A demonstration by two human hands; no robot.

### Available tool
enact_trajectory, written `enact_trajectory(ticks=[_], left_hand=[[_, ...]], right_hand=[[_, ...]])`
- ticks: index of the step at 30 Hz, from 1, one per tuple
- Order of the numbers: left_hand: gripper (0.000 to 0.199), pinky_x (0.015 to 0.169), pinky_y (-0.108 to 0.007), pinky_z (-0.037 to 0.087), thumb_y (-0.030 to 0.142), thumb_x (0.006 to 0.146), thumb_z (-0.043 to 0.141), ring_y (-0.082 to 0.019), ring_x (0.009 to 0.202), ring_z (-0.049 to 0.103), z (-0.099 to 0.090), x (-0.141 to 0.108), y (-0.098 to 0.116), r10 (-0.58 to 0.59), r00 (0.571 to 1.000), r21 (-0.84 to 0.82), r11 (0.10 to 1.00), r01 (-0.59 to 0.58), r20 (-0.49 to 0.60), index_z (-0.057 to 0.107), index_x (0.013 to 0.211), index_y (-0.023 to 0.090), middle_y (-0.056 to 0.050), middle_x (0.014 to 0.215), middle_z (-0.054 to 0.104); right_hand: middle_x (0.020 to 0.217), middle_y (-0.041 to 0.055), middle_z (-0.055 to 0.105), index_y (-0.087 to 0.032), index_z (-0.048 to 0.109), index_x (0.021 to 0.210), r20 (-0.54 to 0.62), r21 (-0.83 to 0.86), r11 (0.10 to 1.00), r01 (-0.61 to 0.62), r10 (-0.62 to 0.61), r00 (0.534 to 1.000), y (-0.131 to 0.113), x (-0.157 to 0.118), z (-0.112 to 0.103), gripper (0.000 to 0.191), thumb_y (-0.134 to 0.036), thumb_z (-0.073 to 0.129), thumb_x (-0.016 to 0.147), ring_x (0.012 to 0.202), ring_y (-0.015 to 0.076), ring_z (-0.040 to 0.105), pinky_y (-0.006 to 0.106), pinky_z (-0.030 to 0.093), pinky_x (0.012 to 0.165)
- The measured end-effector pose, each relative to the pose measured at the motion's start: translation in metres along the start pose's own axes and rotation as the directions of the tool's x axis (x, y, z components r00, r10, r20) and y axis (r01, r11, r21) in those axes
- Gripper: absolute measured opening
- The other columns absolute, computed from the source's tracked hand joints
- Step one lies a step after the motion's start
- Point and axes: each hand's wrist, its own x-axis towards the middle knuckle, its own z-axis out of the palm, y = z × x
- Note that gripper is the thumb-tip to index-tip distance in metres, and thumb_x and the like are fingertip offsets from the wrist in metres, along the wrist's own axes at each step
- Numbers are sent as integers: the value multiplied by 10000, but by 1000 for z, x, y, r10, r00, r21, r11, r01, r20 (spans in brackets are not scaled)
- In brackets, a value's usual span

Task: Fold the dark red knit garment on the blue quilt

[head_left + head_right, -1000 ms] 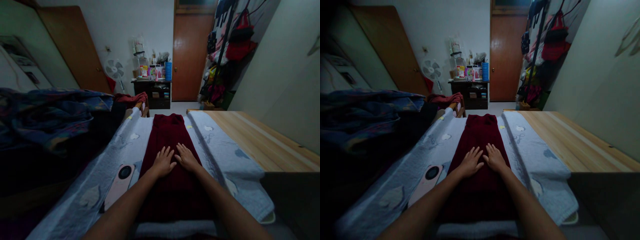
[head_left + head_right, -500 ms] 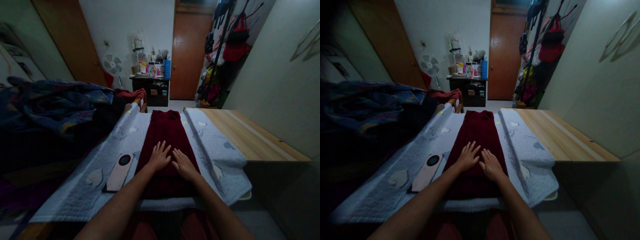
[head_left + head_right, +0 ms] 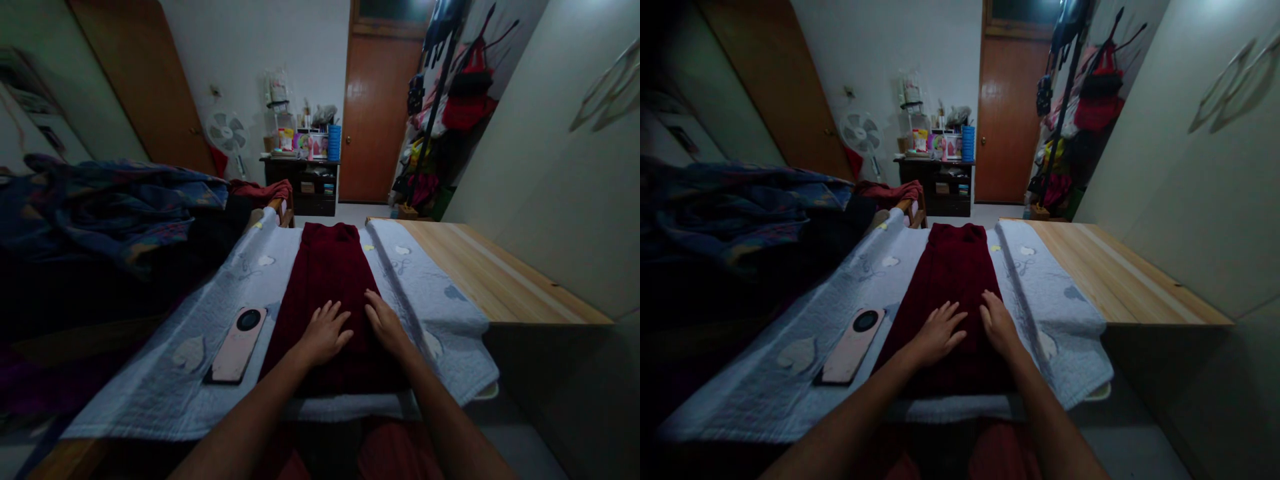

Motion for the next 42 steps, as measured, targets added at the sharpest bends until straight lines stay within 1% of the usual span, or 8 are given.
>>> enact_trajectory(ticks=[2,5,9,17,25,32,36,42], left_hand=[[513,1122,-543,236,509,933,401,-312,1428,207,4,-3,0,0,1000,-7,1000,0,-19,432,1394,288,-70,1544,298],[504,1137,-536,209,502,932,411,-294,1435,189,11,-5,-2,-10,998,-11,1000,10,-57,432,1394,300,-54,1548,290],[486,1149,-520,202,481,935,416,-276,1435,189,19,-7,-4,-24,994,-20,1000,22,-105,454,1380,290,-47,1538,314],[468,1149,-518,207,461,937,422,-272,1426,217,20,-9,-3,-20,989,-26,1000,16,-146,460,1374,297,-42,1525,338],[454,1143,-516,224,428,933,442,-270,1421,233,19,-10,0,-27,989,-15,1000,25,-146,466,1367,294,-44,1517,353],[445,1140,-507,236,433,938,430,-262,1416,245,22,-11,-2,-25,985,-7,1000,24,-169,488,1354,285,-38,1504,378],[439,1143,-482,237,437,942,426,-253,1413,252,22,-13,-2,-20,983,-13,1000,18,-181,497,1349,287,-39,1505,378],[423,1143,-480,234,441,941,430,-249,1407,264,19,-13,-1,-20,983,-22,1000,16,-184,526,1324,291,-32,1492,398]], right_hand=[[1465,189,394,-71,381,1416,-79,-136,988,-69,59,995,11,17,10,575,-383,318,938,1380,279,331,491,275,1131],[1485,233,336,-19,348,1420,-71,-281,941,-186,173,982,18,29,32,630,-417,337,931,1411,326,246,523,248,1119],[1494,243,311,-20,393,1397,-9,-407,900,-155,166,986,16,23,50,664,-480,401,917,1409,347,240,500,247,1108],[1488,238,323,5,377,1404,133,-473,881,-23,97,986,14,13,43,670,-474,363,937,1406,323,259,466,240,1119],[1500,204,319,-17,376,1418,188,-427,904,-3,92,978,6,-3,37,660,-478,341,946,1404,298,274,416,265,1125],[1499,170,341,-63,390,1420,181,-395,918,25,51,982,4,-21,34,598,-439,324,960,1407,278,275,440,271,1125],[1498,166,344,-52,385,1420,181,-407,912,48,29,983,1,-30,32,581,-407,314,966,1414,269,258,433,252,1136],[1519,145,315,-74,369,1435,192,-404,914,47,34,981,-6,-43,26,609,-456,292,967,1426,266,221,441,241,1140]])
